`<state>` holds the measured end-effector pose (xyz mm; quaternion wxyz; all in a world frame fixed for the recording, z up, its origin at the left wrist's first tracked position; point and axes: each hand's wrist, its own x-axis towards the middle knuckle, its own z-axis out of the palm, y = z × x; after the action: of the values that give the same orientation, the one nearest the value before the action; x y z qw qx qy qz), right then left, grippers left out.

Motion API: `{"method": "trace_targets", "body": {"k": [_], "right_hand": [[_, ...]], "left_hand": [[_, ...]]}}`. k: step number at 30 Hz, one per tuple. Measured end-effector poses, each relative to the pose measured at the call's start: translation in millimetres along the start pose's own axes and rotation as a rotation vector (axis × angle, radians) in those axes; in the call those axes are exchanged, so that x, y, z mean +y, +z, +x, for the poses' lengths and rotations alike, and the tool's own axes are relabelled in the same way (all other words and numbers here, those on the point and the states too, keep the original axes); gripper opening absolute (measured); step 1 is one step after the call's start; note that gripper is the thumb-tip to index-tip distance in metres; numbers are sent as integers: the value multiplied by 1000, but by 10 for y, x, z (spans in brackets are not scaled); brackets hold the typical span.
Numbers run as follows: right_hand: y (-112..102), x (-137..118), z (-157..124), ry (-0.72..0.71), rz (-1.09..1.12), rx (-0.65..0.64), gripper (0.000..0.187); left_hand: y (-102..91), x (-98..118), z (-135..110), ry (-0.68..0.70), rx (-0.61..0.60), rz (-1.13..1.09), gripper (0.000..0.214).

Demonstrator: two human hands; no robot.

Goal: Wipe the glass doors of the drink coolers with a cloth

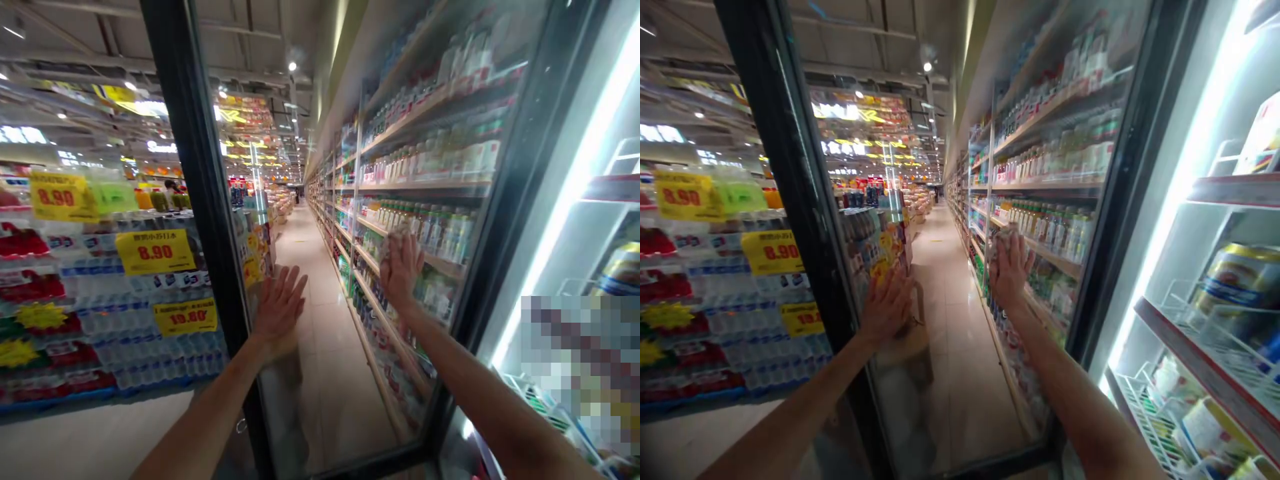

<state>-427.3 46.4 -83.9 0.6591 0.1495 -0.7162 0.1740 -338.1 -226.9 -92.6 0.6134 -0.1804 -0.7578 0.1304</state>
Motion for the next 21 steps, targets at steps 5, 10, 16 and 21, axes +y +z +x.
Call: {"method": "trace_targets", "body": {"k": [5, 10, 16, 21], "right_hand": [[-100, -407, -1026, -599, 148, -281, 46], [53, -540, -608, -435, 130, -260, 41], [66, -612, -840, -593, 222, -283, 38], [28, -641, -810, -743, 255, -333, 39]], "left_hand": [[15, -41, 22, 7, -29, -22, 60], [13, -157, -11, 46, -78, -24, 55], [-47, -268, -202, -62, -97, -29, 60], [3, -300, -281, -51, -121, -19, 59]]}}
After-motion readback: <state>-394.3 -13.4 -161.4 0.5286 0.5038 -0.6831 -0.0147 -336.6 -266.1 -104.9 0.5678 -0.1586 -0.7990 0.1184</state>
